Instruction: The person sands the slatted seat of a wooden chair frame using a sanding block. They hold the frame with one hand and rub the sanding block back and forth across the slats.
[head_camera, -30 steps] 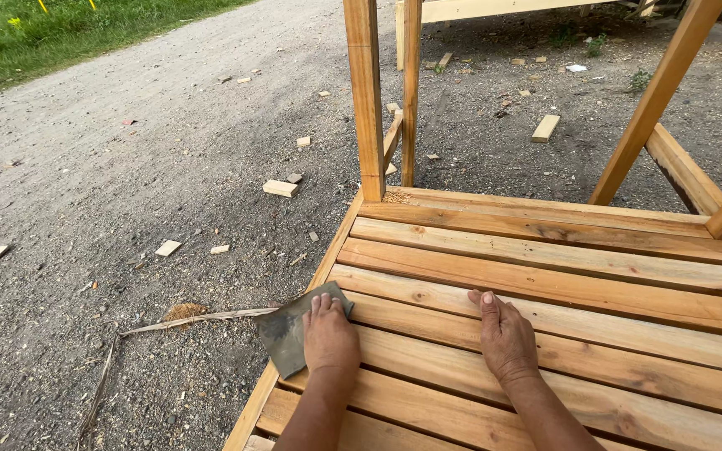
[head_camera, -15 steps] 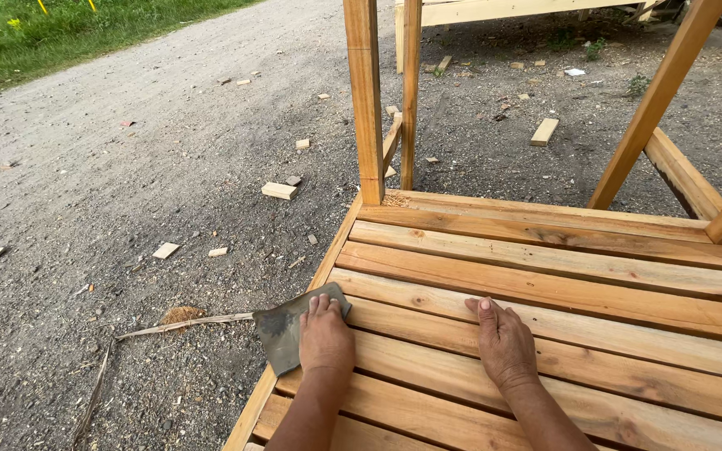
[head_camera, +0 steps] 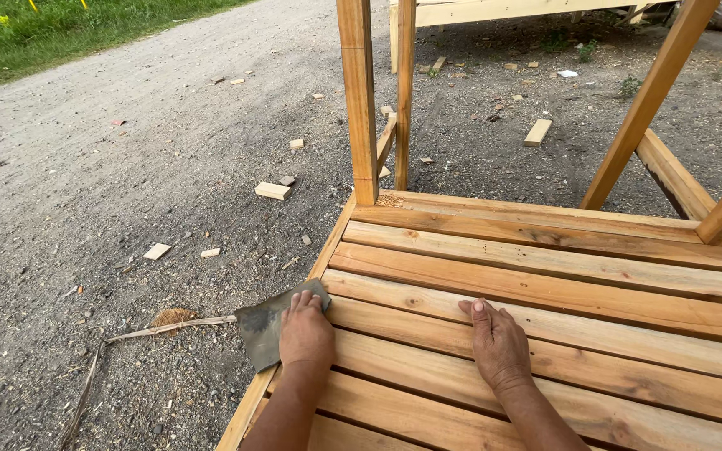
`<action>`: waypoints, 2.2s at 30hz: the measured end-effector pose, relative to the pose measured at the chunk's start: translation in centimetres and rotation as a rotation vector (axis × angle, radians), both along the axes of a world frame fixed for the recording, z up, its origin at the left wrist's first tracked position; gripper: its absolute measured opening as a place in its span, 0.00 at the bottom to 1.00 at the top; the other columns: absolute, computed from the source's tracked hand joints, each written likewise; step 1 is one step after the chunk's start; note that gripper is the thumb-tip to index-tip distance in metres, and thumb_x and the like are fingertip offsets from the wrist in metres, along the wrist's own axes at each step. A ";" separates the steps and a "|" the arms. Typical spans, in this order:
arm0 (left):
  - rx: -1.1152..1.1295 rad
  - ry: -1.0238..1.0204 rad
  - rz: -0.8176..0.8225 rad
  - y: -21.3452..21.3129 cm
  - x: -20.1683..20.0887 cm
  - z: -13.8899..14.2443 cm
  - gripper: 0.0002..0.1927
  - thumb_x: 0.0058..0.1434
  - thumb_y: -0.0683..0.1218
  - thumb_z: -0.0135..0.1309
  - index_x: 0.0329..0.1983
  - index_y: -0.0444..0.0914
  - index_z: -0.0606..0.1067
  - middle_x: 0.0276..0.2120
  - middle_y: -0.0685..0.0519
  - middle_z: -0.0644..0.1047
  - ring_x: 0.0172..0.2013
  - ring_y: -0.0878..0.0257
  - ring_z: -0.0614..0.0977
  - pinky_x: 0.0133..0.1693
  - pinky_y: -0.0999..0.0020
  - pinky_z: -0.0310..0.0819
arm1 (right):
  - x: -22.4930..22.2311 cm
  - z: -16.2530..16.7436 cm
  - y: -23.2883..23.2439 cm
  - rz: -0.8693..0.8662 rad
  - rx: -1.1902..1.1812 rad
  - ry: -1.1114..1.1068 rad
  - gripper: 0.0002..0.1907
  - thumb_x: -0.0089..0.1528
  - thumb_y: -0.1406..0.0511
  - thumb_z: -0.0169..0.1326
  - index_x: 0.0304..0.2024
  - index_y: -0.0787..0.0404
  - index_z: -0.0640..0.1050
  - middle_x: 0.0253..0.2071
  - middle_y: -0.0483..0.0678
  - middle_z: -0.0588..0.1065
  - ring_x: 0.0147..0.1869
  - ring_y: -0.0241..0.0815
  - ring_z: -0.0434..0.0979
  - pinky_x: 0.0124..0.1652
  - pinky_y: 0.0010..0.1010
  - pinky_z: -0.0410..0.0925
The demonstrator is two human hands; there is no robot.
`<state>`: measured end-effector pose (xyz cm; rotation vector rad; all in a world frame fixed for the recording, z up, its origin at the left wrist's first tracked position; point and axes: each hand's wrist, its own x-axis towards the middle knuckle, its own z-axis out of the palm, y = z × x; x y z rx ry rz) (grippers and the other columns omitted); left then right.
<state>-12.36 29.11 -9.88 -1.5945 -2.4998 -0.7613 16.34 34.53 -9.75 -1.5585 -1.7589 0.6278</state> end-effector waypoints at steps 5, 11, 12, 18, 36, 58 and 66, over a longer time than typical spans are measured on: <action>-0.064 0.051 -0.126 0.9 6.9 -1.5 0.24 0.63 0.40 0.41 0.63 0.32 0.70 0.69 0.45 0.65 0.71 0.51 0.60 0.69 0.54 0.52 | 0.0 0.0 0.0 0.018 0.060 -0.001 0.42 0.68 0.39 0.22 0.50 0.51 0.84 0.57 0.51 0.79 0.70 0.49 0.71 0.76 0.41 0.50; -0.112 0.029 -0.346 0.2 10.3 -1.6 0.26 0.63 0.37 0.39 0.65 0.34 0.68 0.71 0.48 0.62 0.73 0.55 0.58 0.70 0.55 0.48 | 0.2 -0.2 0.2 -0.030 -0.085 -0.030 0.41 0.66 0.38 0.22 0.53 0.46 0.83 0.57 0.48 0.80 0.77 0.57 0.59 0.75 0.48 0.49; -0.093 0.019 -0.291 0.1 7.9 -0.9 0.25 0.63 0.37 0.39 0.65 0.35 0.70 0.71 0.49 0.64 0.73 0.56 0.59 0.70 0.55 0.50 | 0.2 -0.3 0.2 -0.031 -0.092 -0.027 0.41 0.66 0.38 0.22 0.53 0.45 0.83 0.58 0.48 0.79 0.78 0.58 0.58 0.74 0.50 0.50; -0.086 0.002 0.004 0.4 1.8 0.7 0.19 0.65 0.40 0.41 0.56 0.36 0.76 0.68 0.49 0.68 0.72 0.54 0.62 0.70 0.55 0.54 | 0.2 -0.7 0.4 0.011 0.026 -0.013 0.41 0.68 0.39 0.22 0.51 0.49 0.84 0.61 0.49 0.77 0.73 0.51 0.66 0.76 0.42 0.49; -0.042 0.003 -0.152 0.5 7.4 -1.0 0.21 0.62 0.39 0.43 0.58 0.31 0.73 0.67 0.44 0.68 0.71 0.50 0.62 0.69 0.54 0.53 | 0.0 -0.2 0.4 0.042 0.080 -0.011 0.41 0.69 0.40 0.23 0.50 0.52 0.84 0.57 0.50 0.79 0.69 0.45 0.72 0.76 0.39 0.49; 0.011 -0.029 -0.432 5.3 12.5 -2.8 0.22 0.62 0.39 0.44 0.60 0.33 0.73 0.69 0.47 0.66 0.71 0.53 0.61 0.68 0.54 0.52 | 0.0 0.8 -0.1 0.010 -0.014 0.044 0.39 0.68 0.42 0.24 0.49 0.50 0.85 0.53 0.46 0.83 0.65 0.44 0.77 0.78 0.35 0.50; -0.088 -0.023 -0.007 4.1 2.7 0.9 0.17 0.65 0.41 0.43 0.53 0.37 0.78 0.64 0.50 0.72 0.70 0.55 0.66 0.69 0.57 0.57 | 0.0 0.7 -0.1 0.015 0.048 0.037 0.38 0.69 0.42 0.26 0.49 0.52 0.84 0.56 0.48 0.80 0.69 0.44 0.72 0.76 0.38 0.50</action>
